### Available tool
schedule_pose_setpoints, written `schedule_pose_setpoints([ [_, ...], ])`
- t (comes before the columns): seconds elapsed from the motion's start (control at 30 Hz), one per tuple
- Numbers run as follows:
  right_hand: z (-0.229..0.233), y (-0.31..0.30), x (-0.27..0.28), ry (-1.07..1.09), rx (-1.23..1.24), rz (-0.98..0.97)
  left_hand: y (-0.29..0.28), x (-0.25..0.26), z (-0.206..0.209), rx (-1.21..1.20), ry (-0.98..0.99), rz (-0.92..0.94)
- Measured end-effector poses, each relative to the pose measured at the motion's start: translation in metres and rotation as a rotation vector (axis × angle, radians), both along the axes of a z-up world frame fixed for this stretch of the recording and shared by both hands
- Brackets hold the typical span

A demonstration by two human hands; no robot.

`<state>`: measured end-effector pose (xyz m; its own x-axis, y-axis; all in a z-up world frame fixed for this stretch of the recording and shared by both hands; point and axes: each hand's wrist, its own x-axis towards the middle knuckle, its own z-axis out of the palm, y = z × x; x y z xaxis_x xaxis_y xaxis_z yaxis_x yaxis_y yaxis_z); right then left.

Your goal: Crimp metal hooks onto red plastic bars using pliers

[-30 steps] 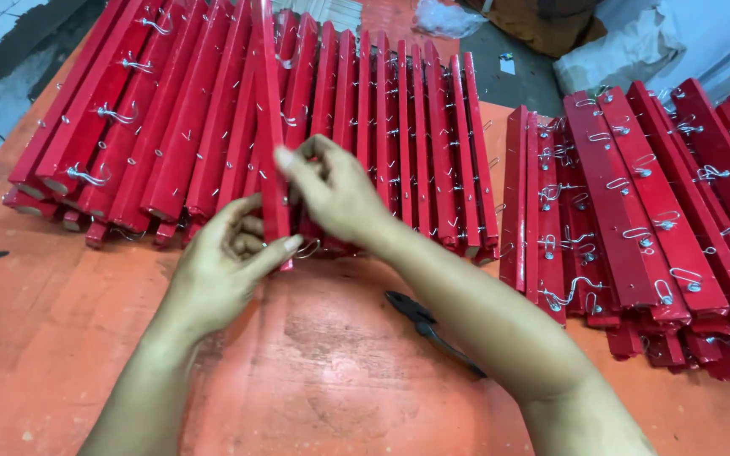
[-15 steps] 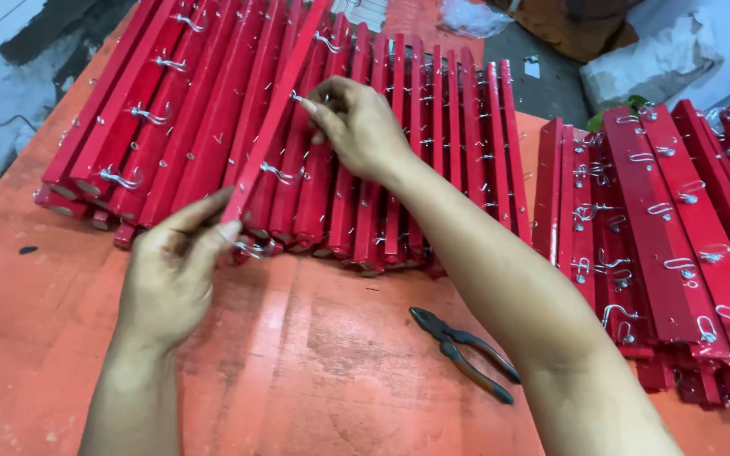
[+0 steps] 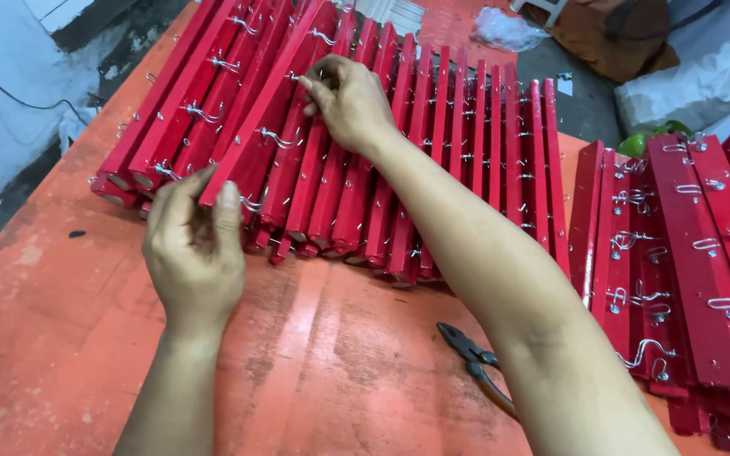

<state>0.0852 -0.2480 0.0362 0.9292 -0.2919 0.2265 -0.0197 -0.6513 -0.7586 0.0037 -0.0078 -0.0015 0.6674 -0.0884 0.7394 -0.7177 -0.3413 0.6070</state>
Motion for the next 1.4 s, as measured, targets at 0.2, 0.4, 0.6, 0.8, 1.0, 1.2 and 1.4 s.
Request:
schedule_pose_setpoints([
  [0.2,-0.006,0.0,0.024,-0.071,0.035,0.044,0.0,0.009,-0.007,-0.017,0.026,0.029],
  [0.4,-0.002,0.005,0.037,-0.177,0.034,0.088,0.002,0.019,-0.022,0.046,-0.049,0.192],
  [0.6,-0.016,0.008,0.065,-0.308,0.117,0.161,0.008,0.026,-0.024,0.005,-0.128,0.258],
  [0.8,-0.037,0.013,0.1,-0.437,0.255,0.208,0.008,0.033,-0.03,0.002,-0.166,0.284],
  [1.0,-0.043,0.016,0.11,-0.325,0.327,0.115,0.012,0.033,-0.029,0.002,-0.169,0.318],
  [1.2,-0.04,0.016,0.115,-0.44,0.109,0.168,0.016,0.035,-0.03,0.022,-0.234,0.339],
  [1.4,-0.067,-0.007,0.153,-0.569,-0.686,0.238,0.018,0.037,-0.026,-0.02,-0.272,0.342],
])
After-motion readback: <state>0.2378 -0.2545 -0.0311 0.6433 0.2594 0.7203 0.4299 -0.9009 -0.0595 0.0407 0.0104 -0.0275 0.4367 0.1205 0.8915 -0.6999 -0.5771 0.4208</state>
